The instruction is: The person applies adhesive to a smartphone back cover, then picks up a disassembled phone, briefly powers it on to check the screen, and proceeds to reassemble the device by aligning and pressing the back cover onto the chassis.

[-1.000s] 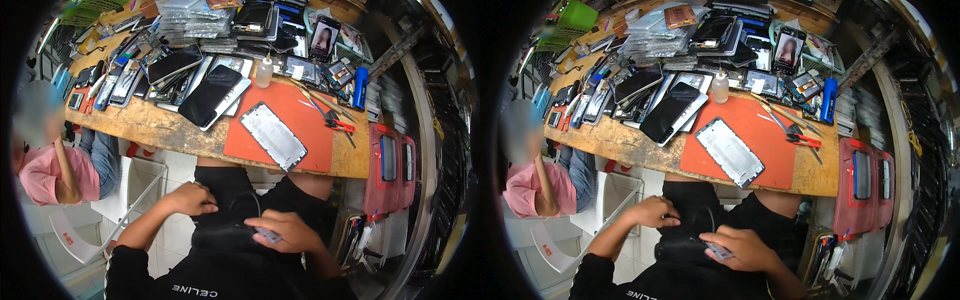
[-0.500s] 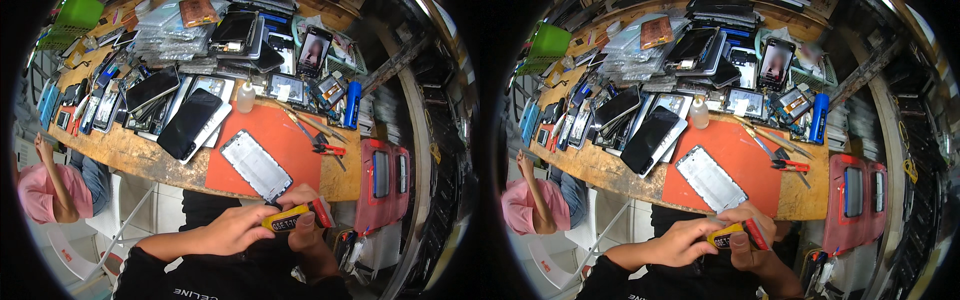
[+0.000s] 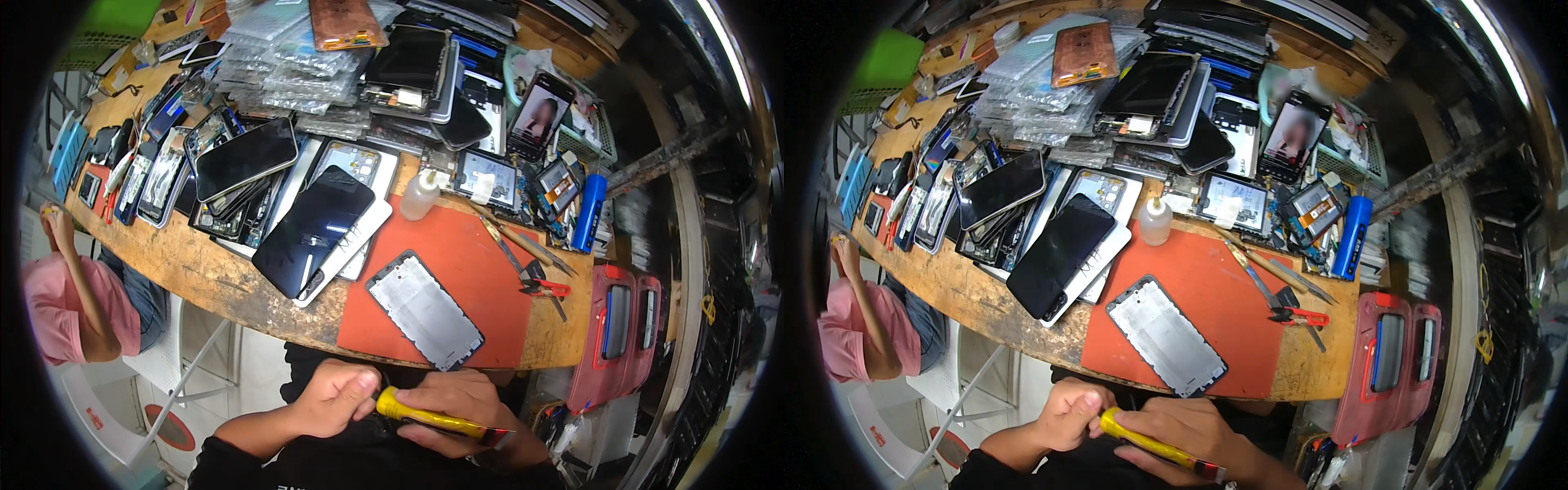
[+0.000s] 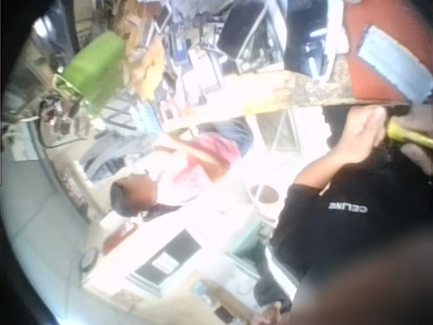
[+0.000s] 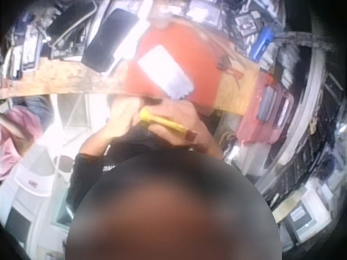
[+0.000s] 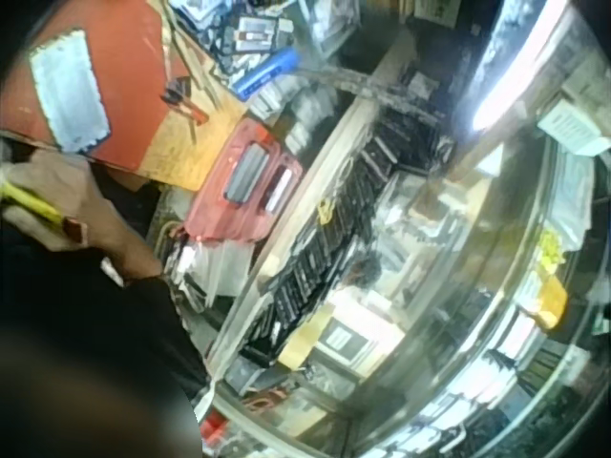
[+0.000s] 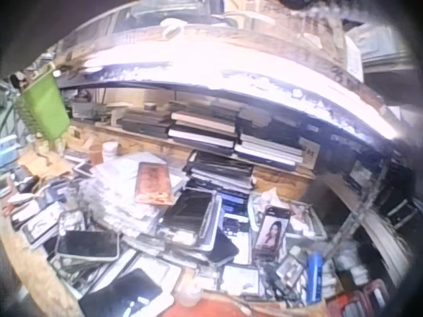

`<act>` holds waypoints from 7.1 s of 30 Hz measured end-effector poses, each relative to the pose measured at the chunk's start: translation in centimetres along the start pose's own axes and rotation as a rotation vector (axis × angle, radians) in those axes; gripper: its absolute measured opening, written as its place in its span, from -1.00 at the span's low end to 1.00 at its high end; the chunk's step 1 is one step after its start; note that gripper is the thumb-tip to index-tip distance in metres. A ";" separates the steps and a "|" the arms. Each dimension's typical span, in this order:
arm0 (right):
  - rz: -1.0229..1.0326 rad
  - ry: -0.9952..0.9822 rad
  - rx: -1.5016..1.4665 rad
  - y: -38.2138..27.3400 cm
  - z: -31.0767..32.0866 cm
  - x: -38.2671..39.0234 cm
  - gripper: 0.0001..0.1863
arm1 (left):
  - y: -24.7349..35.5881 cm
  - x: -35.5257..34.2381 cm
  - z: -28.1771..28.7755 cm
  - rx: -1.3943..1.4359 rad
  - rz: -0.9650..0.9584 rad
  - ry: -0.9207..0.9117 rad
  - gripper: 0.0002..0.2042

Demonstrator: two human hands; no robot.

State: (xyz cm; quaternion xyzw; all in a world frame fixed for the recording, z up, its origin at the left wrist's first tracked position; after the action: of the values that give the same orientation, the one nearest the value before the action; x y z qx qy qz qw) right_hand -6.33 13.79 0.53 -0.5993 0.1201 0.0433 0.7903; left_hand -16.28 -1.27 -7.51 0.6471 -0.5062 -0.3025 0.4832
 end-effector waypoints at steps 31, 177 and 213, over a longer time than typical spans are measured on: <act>-0.227 0.739 -0.467 5.8 6.1 0.5 -0.59 | 7.3 -3.9 2.8 -1.218 -0.544 0.396 -0.85; -0.534 0.505 -0.132 9.1 5.3 -4.9 -0.70 | 3.3 -3.7 1.8 -1.454 -0.459 0.258 -0.59; -0.600 0.602 -0.053 6.7 4.1 -4.0 -0.67 | 3.2 -3.5 1.7 -1.476 -0.496 0.283 -0.58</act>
State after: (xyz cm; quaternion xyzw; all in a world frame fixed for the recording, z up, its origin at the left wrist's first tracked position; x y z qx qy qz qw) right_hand -11.09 19.85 -3.75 -0.6137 0.1647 -0.3624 0.6819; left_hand -20.04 1.45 -5.51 0.2858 0.0504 -0.5737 0.7659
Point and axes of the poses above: each hand's wrist, its own x-axis away from the middle knuckle, its own z-axis out of the back of the hand, y = z × x, the point moved 5 cm from there along -x, towards the middle knuckle, and after that the axes turned 1 degree about -y, right-handed, at the moved point
